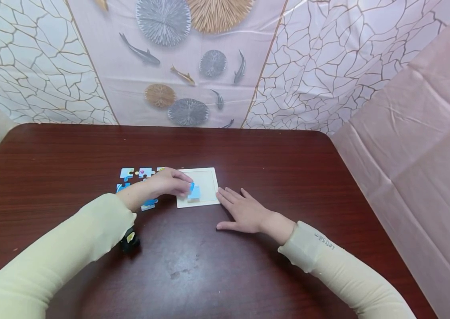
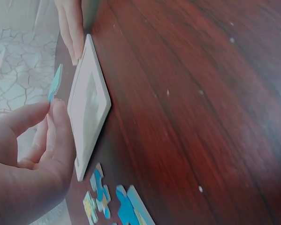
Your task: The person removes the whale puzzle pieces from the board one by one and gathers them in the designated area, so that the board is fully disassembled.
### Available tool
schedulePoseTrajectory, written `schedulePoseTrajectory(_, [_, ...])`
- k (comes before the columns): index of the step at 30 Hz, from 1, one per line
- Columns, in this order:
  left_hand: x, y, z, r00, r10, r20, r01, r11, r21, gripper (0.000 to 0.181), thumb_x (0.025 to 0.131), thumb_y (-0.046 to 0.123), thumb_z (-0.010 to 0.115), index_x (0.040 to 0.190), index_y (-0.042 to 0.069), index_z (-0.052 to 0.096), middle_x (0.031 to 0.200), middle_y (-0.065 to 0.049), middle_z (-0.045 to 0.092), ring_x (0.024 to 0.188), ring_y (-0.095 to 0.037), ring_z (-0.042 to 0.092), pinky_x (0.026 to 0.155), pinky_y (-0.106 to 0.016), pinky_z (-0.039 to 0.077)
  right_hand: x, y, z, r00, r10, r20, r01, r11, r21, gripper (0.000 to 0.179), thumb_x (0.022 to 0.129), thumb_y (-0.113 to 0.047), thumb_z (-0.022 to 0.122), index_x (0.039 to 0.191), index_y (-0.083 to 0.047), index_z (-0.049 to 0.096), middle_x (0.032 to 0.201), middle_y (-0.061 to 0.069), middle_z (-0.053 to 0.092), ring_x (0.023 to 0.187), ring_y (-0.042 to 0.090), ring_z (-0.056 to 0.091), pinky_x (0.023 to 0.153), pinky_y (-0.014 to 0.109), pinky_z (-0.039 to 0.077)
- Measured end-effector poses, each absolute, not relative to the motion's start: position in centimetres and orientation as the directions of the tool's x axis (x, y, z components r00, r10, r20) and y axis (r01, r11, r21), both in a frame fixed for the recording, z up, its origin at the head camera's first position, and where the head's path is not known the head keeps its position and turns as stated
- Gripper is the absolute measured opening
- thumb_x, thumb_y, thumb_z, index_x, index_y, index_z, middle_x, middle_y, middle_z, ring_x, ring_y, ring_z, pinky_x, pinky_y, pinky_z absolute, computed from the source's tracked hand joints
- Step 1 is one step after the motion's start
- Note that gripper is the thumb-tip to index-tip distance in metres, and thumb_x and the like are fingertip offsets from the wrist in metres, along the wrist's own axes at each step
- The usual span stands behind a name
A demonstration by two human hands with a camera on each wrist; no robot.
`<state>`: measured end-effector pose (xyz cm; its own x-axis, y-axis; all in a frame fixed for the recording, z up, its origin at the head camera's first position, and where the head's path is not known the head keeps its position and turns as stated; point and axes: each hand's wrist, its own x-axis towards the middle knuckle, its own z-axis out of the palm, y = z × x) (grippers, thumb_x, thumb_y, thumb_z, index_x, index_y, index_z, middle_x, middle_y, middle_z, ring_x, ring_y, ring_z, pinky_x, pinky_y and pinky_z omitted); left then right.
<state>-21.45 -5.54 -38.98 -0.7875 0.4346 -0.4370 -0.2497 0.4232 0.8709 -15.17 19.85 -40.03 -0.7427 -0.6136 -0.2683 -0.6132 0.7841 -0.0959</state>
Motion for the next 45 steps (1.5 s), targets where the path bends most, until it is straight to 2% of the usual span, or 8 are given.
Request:
schedulePoseTrajectory(3, [-21.4,-6.0,-39.0,-0.783,0.440,-0.441,-0.247,0.431,0.868,0.040,0.089,0.013,0.062,0.123,-0.006,0.056,0.105,-0.015,0.066,0.072,-0.008,0.062,0.079,-0.027,0.056,-15.2,19.9,-40.1,-0.744,-0.612,-0.268,-0.611,0.785,-0.099,0.087,0.087,-0.064,0.045,0.149,-0.009,0.020,0.156,0.007,0.019,0.144,0.025,0.018,0.114,0.057,0.018])
schedulePoseTrajectory(11, [-21.3,-7.5,-39.2,-0.774,0.453,-0.442,-0.242,0.433,0.868,0.042,0.089,0.013,0.061,0.126,-0.006,0.052,0.104,-0.013,0.064,0.074,-0.007,0.062,0.076,-0.024,0.056,-15.2,19.9,-40.3,-0.747,-0.611,-0.264,-0.611,0.786,-0.093,0.087,0.087,-0.065,0.045,0.150,-0.010,0.020,0.157,0.006,0.018,0.144,0.024,0.018,0.114,0.057,0.018])
schedulePoseTrajectory(21, [-21.1,-9.6,-39.3,-0.756,0.500,-0.422,-0.207,0.429,0.879,0.044,0.091,0.010,0.057,0.129,-0.009,0.047,0.106,-0.013,0.062,0.081,-0.009,0.061,0.080,-0.026,0.056,-15.1,19.9,-40.2,-0.742,-0.617,-0.263,-0.617,0.781,-0.092,0.087,0.087,-0.063,0.046,0.149,-0.009,0.019,0.157,0.007,0.019,0.144,0.025,0.018,0.113,0.058,0.018])
schedulePoseTrajectory(28, [-20.8,-10.4,-39.2,-0.755,0.500,-0.425,-0.182,0.463,0.867,0.042,0.092,0.011,0.056,0.127,-0.010,0.048,0.105,-0.014,0.064,0.081,-0.010,0.062,0.081,-0.028,0.056,-15.1,19.9,-40.2,-0.742,-0.616,-0.264,-0.617,0.782,-0.089,0.087,0.087,-0.063,0.045,0.149,-0.008,0.019,0.157,0.007,0.019,0.144,0.025,0.019,0.113,0.058,0.018])
schedulePoseTrajectory(39, [-20.4,-11.1,-39.4,-0.747,0.508,-0.429,-0.151,0.499,0.853,0.038,0.093,0.009,0.055,0.125,-0.010,0.050,0.116,-0.023,0.060,0.082,-0.011,0.064,0.081,-0.030,0.056,-15.1,19.9,-40.3,-0.744,-0.616,-0.260,-0.618,0.782,-0.084,0.087,0.087,-0.064,0.045,0.149,-0.009,0.019,0.157,0.007,0.019,0.144,0.025,0.019,0.113,0.058,0.019])
schedulePoseTrajectory(45, [-20.5,-11.3,-39.7,-0.746,0.505,-0.435,-0.129,0.531,0.838,0.035,0.092,0.006,0.056,0.122,-0.010,0.052,0.111,-0.021,0.064,0.077,-0.010,0.065,0.078,-0.031,0.057,-15.2,19.9,-40.3,-0.747,-0.608,-0.268,-0.612,0.787,-0.082,0.088,0.087,-0.065,0.044,0.150,-0.010,0.018,0.157,0.005,0.018,0.144,0.023,0.018,0.114,0.057,0.019])
